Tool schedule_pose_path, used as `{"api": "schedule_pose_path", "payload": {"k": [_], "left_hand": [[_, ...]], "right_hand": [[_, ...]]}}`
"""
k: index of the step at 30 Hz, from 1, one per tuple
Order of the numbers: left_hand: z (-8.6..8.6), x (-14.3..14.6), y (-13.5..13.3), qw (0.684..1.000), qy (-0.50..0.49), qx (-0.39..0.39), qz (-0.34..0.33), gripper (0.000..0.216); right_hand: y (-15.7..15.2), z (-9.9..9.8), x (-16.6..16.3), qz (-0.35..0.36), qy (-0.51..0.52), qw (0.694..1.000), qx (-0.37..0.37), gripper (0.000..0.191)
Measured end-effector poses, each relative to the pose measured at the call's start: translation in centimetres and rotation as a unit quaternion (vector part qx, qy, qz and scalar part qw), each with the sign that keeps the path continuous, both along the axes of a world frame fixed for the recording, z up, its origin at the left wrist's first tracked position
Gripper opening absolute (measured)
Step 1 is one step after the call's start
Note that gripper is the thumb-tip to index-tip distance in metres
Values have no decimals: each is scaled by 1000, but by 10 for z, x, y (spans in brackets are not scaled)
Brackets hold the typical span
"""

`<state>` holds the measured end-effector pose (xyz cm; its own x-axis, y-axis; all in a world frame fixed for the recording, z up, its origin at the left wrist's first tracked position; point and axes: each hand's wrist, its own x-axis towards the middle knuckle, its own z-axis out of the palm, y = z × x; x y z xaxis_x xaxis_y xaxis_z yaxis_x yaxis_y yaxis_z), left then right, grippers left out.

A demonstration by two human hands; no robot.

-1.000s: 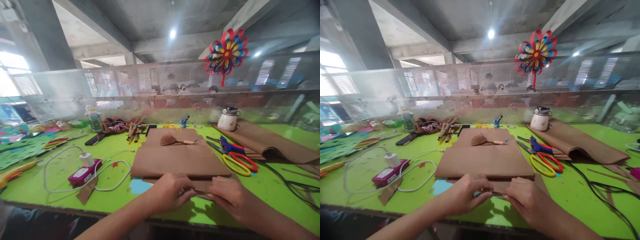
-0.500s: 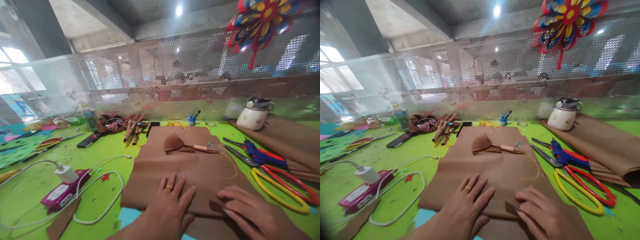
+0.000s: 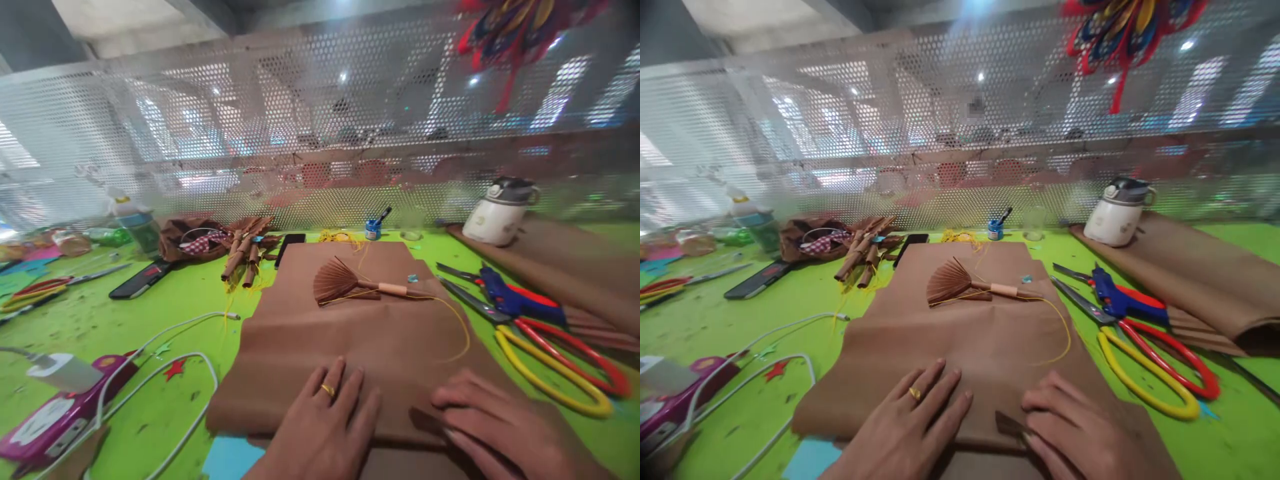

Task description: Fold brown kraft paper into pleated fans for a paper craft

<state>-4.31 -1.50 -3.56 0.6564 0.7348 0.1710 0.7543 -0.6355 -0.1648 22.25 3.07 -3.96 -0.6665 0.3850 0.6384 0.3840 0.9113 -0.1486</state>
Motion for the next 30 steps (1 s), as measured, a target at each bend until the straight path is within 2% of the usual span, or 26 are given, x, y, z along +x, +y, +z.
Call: {"api": "schedule_pose_path", "payload": {"k": [4,7,11,13,16,18,21,25,27,30], "left_hand": [[16,3,-1,999,-4,-46,19,41],[18,3,0,998,0,-50,33,48],[16,0,7,999,-18,-26,35,49],[19,-2,11,998,-22,-27,49,47],[29,-3,17,994,3,-4,107,46],[38,-4,20,991,11,16,130,44],[47,-5,24,991,6,34,126,42],[49,-9,24,991,-17,48,120,39],[47,-10,20,993,-32,47,100,37],[46,-6,5,998,-39,-3,45,31]], "right_hand": [[-9,12,-3,-46,-14,992,-119,17],[-13,19,-6,-59,16,984,-168,14],[-28,28,-9,-43,28,991,-123,15],[-40,33,-8,-11,-9,995,-102,16],[-58,38,1,11,-79,991,-109,20],[-65,39,12,-5,-99,987,-127,20],[-66,37,31,-60,-92,982,-154,21],[-59,30,51,-113,-82,976,-169,21],[-53,26,59,-126,-85,972,-177,21],[-41,25,76,-156,-101,963,-196,23]]}}
